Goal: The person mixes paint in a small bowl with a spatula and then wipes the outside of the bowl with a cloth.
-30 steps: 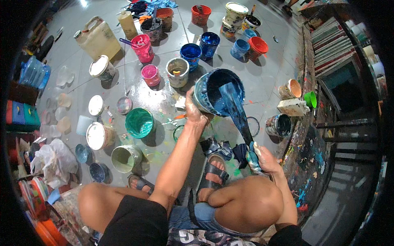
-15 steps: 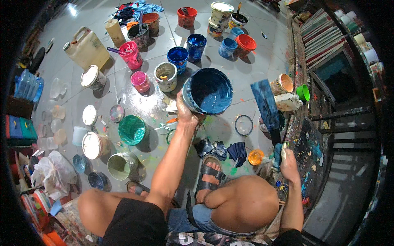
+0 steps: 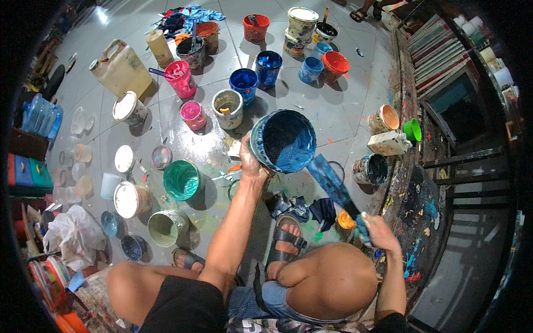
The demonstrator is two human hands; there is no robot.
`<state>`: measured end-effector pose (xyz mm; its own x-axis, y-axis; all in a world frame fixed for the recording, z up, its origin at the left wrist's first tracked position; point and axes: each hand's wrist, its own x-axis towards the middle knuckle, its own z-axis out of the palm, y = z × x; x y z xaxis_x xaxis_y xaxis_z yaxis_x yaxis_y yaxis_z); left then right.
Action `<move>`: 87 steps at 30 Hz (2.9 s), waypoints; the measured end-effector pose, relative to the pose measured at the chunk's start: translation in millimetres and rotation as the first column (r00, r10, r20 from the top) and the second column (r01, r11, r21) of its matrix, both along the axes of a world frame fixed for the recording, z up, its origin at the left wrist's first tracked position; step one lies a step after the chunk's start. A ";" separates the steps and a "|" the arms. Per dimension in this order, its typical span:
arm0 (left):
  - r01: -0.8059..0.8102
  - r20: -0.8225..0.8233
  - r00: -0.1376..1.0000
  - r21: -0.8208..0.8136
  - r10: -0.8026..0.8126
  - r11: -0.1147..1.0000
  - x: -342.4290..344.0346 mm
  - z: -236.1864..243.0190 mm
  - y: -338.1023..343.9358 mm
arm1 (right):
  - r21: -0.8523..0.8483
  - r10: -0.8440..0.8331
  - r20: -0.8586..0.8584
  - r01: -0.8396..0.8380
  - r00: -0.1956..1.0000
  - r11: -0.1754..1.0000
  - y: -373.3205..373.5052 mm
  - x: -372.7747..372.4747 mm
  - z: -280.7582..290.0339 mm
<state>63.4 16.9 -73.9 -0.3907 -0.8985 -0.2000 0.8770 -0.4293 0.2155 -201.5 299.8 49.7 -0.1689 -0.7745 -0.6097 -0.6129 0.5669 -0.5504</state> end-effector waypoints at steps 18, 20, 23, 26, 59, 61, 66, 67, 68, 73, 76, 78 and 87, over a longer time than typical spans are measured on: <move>0.041 0.040 0.999 -0.120 -0.037 0.992 3.4 37.0 -25.6 | -0.244 0.075 -0.803 -0.441 0.592 0.864 -57.9 23.0 166.6; 0.021 0.045 0.999 -0.086 -0.017 0.996 8.9 41.4 -26.5 | -0.334 0.011 -0.760 -0.405 0.650 0.851 -61.3 22.0 160.7; -0.048 -0.020 0.999 -0.087 0.046 0.995 18.5 42.5 -31.5 | -0.503 -0.176 -0.722 -0.332 0.669 0.798 -43.7 17.1 123.7; 0.022 -0.190 0.981 -0.015 -0.025 1.000 44.9 57.0 -37.1 | -0.560 -0.258 -0.572 -0.141 0.779 0.816 -17.1 23.0 60.8; 0.168 -0.610 0.787 0.067 -0.093 0.983 60.3 117.8 -49.2 | -0.591 -0.535 -0.365 0.255 0.762 0.765 -8.0 102.3 -88.6; 0.302 -0.671 0.725 0.113 -0.152 0.946 36.6 122.7 -39.2 | -0.655 -0.541 -0.354 0.211 0.763 0.725 -25.4 92.3 -76.1; 0.408 -0.669 0.714 0.156 -0.208 0.900 7.6 112.3 -30.4 | -0.713 -0.553 -0.337 0.177 0.762 0.678 -40.9 89.4 -33.9; 0.421 -0.657 0.716 0.137 -0.236 0.897 5.4 113.3 -30.3 | -0.727 -0.567 -0.319 0.188 0.760 0.660 -40.9 88.5 -33.8; 0.435 -0.645 0.717 0.118 -0.265 0.892 3.2 114.7 -30.4 | -0.741 -0.581 -0.300 0.198 0.757 0.641 -40.8 87.5 -34.5; 0.413 -0.660 0.716 0.133 -0.230 0.901 9.1 95.9 -40.0 | -0.734 -0.644 -0.305 0.257 0.702 0.628 -24.7 88.1 -27.5; 0.334 -0.531 0.803 0.027 -0.269 0.942 32.0 86.5 -68.7 | -0.853 -0.760 -0.094 0.342 0.643 0.394 -44.4 84.6 -2.7; 0.280 -0.493 0.833 -0.016 -0.251 0.960 44.6 86.1 -89.8 | -0.940 -0.752 0.106 0.312 0.650 0.136 -81.0 73.6 41.7; 0.364 -0.544 0.804 0.132 -0.239 0.922 42.5 91.8 -69.5 | -0.997 -0.465 0.058 0.029 0.883 -0.070 -212.1 209.8 152.4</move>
<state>105.9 -52.6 17.9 -0.7352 -0.6741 -0.0716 0.6503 -0.6714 -0.3554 8.3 87.7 202.1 -0.4568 -0.4050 0.7920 -0.7826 -0.2403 -0.5743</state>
